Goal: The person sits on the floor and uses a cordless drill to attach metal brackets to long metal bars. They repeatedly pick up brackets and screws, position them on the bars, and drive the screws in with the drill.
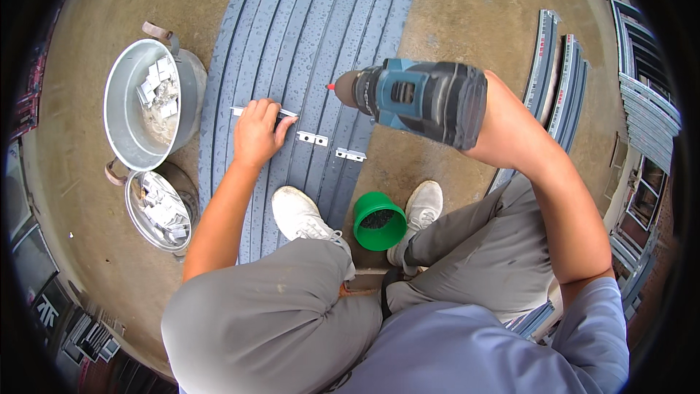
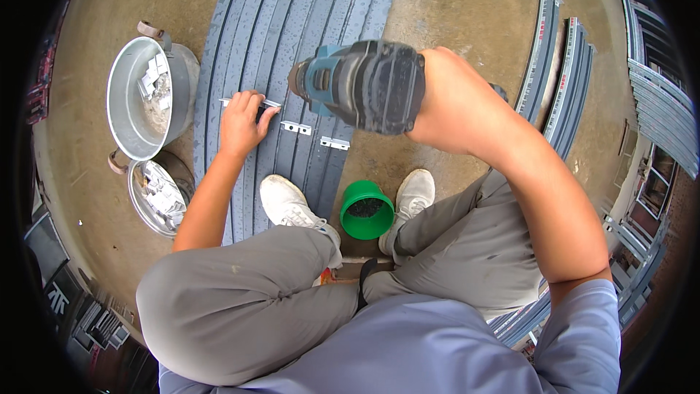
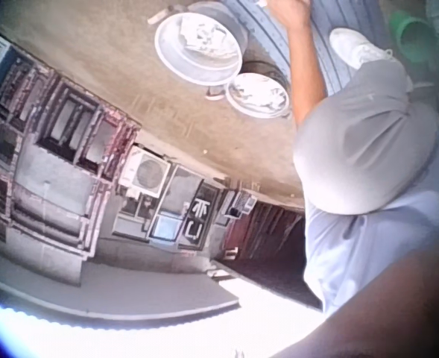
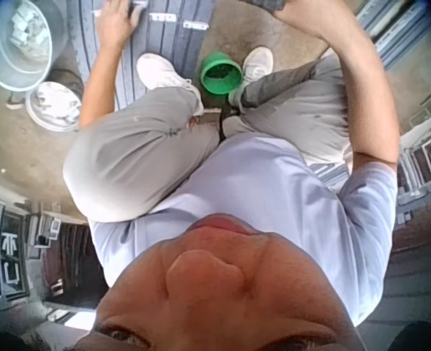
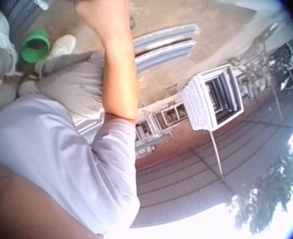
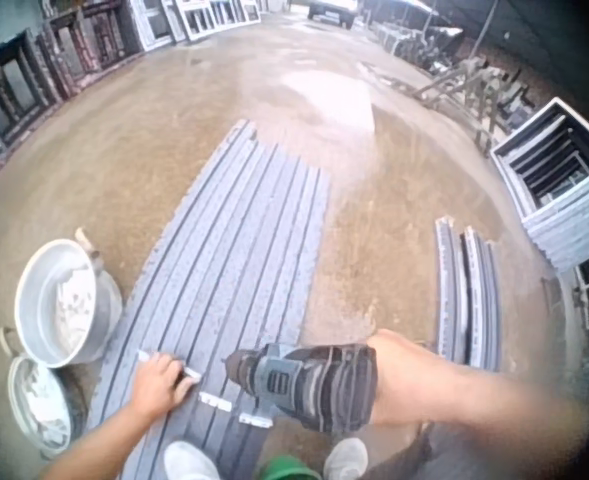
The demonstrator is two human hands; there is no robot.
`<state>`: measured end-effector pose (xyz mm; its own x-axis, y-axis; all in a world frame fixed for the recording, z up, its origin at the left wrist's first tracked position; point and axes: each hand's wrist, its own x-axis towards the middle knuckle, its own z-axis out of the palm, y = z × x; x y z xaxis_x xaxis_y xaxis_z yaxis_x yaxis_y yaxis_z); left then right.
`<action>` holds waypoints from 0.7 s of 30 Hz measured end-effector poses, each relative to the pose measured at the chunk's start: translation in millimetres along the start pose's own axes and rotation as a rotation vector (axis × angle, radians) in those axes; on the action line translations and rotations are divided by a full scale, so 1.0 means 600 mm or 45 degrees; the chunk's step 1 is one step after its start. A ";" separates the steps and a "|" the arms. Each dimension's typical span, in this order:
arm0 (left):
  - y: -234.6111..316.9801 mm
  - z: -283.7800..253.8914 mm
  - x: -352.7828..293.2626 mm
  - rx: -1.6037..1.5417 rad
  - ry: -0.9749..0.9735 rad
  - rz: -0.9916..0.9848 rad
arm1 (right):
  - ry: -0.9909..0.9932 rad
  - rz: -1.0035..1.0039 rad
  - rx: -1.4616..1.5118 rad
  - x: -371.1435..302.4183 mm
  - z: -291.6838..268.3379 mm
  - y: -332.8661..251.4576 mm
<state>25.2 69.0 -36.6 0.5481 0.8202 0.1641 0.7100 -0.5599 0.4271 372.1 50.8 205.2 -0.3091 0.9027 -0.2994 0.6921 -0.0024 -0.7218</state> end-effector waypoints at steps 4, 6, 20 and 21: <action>0.006 0.001 -0.001 0.024 -0.014 -0.016 | -0.073 0.096 -0.128 -0.002 -0.017 -0.012; 0.008 0.001 0.002 0.021 -0.002 -0.004 | -0.034 0.062 -0.123 0.001 -0.017 -0.013; 0.011 0.008 -0.002 0.066 -0.011 -0.041 | -0.030 0.054 -0.078 0.006 -0.027 0.002; 0.013 0.007 -0.002 0.062 -0.015 -0.053 | -0.032 0.071 -0.060 0.006 -0.027 0.001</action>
<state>32.0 63.4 -37.1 0.5227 0.8416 0.1361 0.7528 -0.5305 0.3897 382.3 61.2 213.8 -0.2854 0.8906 -0.3541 0.7382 -0.0314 -0.6738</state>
